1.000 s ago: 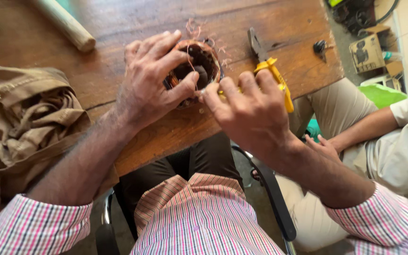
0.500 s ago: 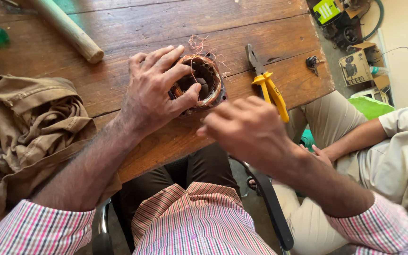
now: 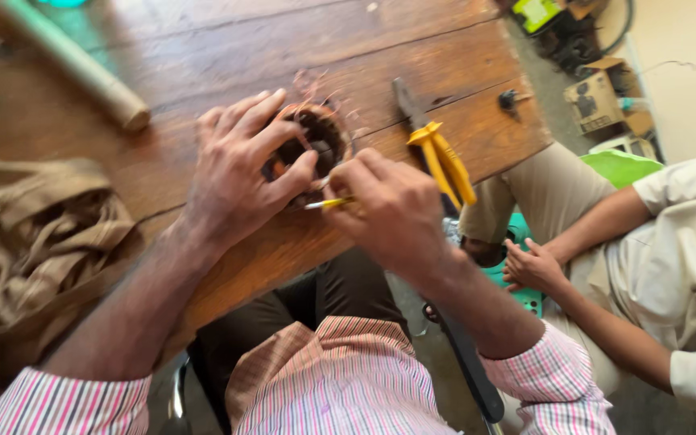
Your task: The person removes old copper windings from a motor stator sitting on a wooden workbench. They use pliers to grip and pull wire strands, a small screwdriver to pry the windings loose, and by hand to extract the wire and a round core piece from inside the stator.
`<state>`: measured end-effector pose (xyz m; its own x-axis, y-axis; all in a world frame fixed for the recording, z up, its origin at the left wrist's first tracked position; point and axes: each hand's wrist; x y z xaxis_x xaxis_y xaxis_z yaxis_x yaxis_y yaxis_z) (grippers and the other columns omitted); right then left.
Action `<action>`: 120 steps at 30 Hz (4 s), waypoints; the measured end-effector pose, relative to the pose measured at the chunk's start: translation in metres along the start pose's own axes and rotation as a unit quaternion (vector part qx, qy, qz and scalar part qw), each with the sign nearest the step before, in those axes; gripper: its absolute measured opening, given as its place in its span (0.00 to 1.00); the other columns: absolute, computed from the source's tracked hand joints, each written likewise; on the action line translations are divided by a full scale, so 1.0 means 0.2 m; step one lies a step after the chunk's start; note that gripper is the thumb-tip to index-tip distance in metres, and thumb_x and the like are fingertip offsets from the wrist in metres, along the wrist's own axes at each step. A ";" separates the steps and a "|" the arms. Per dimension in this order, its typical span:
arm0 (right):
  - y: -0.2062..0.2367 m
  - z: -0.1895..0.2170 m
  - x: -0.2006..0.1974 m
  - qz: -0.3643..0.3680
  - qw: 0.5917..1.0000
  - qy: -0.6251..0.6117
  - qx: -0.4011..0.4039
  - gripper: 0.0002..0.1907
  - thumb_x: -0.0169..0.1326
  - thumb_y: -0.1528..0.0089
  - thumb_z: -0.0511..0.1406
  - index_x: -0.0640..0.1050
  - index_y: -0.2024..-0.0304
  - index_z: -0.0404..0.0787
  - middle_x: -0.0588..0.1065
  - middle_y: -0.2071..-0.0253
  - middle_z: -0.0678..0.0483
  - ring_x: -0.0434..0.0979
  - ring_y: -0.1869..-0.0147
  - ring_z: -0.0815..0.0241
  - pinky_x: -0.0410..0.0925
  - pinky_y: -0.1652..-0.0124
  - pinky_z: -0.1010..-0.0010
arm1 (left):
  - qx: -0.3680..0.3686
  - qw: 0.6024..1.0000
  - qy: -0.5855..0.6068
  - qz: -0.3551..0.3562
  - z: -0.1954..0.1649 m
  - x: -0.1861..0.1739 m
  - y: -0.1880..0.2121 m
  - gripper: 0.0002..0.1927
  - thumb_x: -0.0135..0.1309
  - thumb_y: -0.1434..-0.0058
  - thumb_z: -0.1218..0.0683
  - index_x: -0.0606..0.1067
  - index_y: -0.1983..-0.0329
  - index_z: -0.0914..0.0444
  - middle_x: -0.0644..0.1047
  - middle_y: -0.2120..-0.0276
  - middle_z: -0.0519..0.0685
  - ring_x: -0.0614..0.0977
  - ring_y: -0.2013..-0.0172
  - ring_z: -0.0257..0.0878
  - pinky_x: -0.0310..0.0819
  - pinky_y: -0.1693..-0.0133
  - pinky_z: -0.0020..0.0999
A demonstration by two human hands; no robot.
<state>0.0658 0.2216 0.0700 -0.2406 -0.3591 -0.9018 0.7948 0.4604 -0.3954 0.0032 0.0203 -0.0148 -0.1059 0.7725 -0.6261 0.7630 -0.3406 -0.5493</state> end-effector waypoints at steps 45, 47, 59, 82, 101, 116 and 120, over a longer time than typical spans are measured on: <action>0.19 0.11 0.10 -0.082 0.970 -0.177 0.143 0.11 0.64 0.37 0.31 0.77 0.54 0.38 0.76 0.62 0.52 0.80 0.59 0.59 0.74 0.58 0.68 | -0.017 0.993 0.096 0.072 0.03 -0.02 0.02 0.14 0.65 0.36 0.41 0.86 0.58 0.54 0.56 0.24 0.65 0.51 0.24 0.62 0.39 0.28 0.63; 0.19 0.11 0.12 -0.097 0.967 -0.183 0.151 0.11 0.65 0.36 0.31 0.78 0.53 0.38 0.75 0.62 0.52 0.79 0.62 0.60 0.73 0.60 0.68 | -0.024 0.990 0.115 0.072 0.03 -0.02 0.02 0.12 0.65 0.34 0.43 0.85 0.59 0.55 0.55 0.23 0.64 0.50 0.23 0.61 0.39 0.26 0.62; 0.18 0.10 0.22 -0.125 0.982 -0.123 0.063 0.12 0.64 0.34 0.29 0.79 0.49 0.37 0.76 0.56 0.50 0.81 0.55 0.54 0.75 0.54 0.66 | 0.005 0.995 0.096 0.033 -0.03 0.04 0.03 0.07 0.62 0.30 0.55 0.79 0.60 0.63 0.64 0.27 0.66 0.61 0.25 0.59 0.44 0.25 0.63; -0.11 -0.24 0.04 0.103 0.966 -0.231 0.056 0.21 0.70 0.38 0.47 0.85 0.48 0.45 0.63 0.34 0.43 0.64 0.28 0.44 0.64 0.34 0.53 | -0.091 0.973 0.207 -0.040 -0.09 -0.02 0.02 0.06 0.65 0.33 0.55 0.83 0.56 0.62 0.69 0.31 0.58 0.69 0.28 0.53 0.63 0.28 0.52; -0.18 -0.24 0.19 0.124 0.982 -0.131 0.063 0.13 0.63 0.39 0.36 0.86 0.52 0.45 0.68 0.33 0.42 0.63 0.34 0.40 0.61 0.36 0.49 | -0.047 0.980 0.191 -0.042 -0.09 0.07 0.00 0.05 0.58 0.27 0.61 0.74 0.54 0.65 0.74 0.32 0.55 0.71 0.32 0.48 0.55 0.28 0.50; -0.20 -0.17 0.26 0.034 0.977 -0.190 0.089 0.06 0.59 0.43 0.30 0.84 0.64 0.39 0.78 0.71 0.46 0.78 0.66 0.52 0.68 0.61 0.58 | -0.060 0.976 0.175 -0.114 -0.13 0.12 0.02 0.05 0.56 0.30 0.66 0.77 0.54 0.65 0.81 0.46 0.48 0.77 0.39 0.44 0.57 0.35 0.44; -0.20 -0.15 0.26 0.057 0.969 -0.154 0.185 0.05 0.61 0.41 0.33 0.85 0.64 0.38 0.79 0.61 0.45 0.77 0.53 0.51 0.70 0.52 0.56 | -0.050 0.979 0.167 -0.108 -0.14 0.08 -0.02 0.04 0.57 0.27 0.65 0.74 0.56 0.65 0.82 0.45 0.48 0.78 0.41 0.41 0.60 0.35 0.43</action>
<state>0.0046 0.2085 0.0331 -0.0073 -0.5747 -0.8183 0.9655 0.2090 -0.1554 0.0168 0.0494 -0.0079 -0.0689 0.9587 -0.2760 0.8065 -0.1093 -0.5810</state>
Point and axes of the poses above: each hand's wrist, its own y-axis away from the middle knuckle, its own x-axis out of the palm, z = x × y
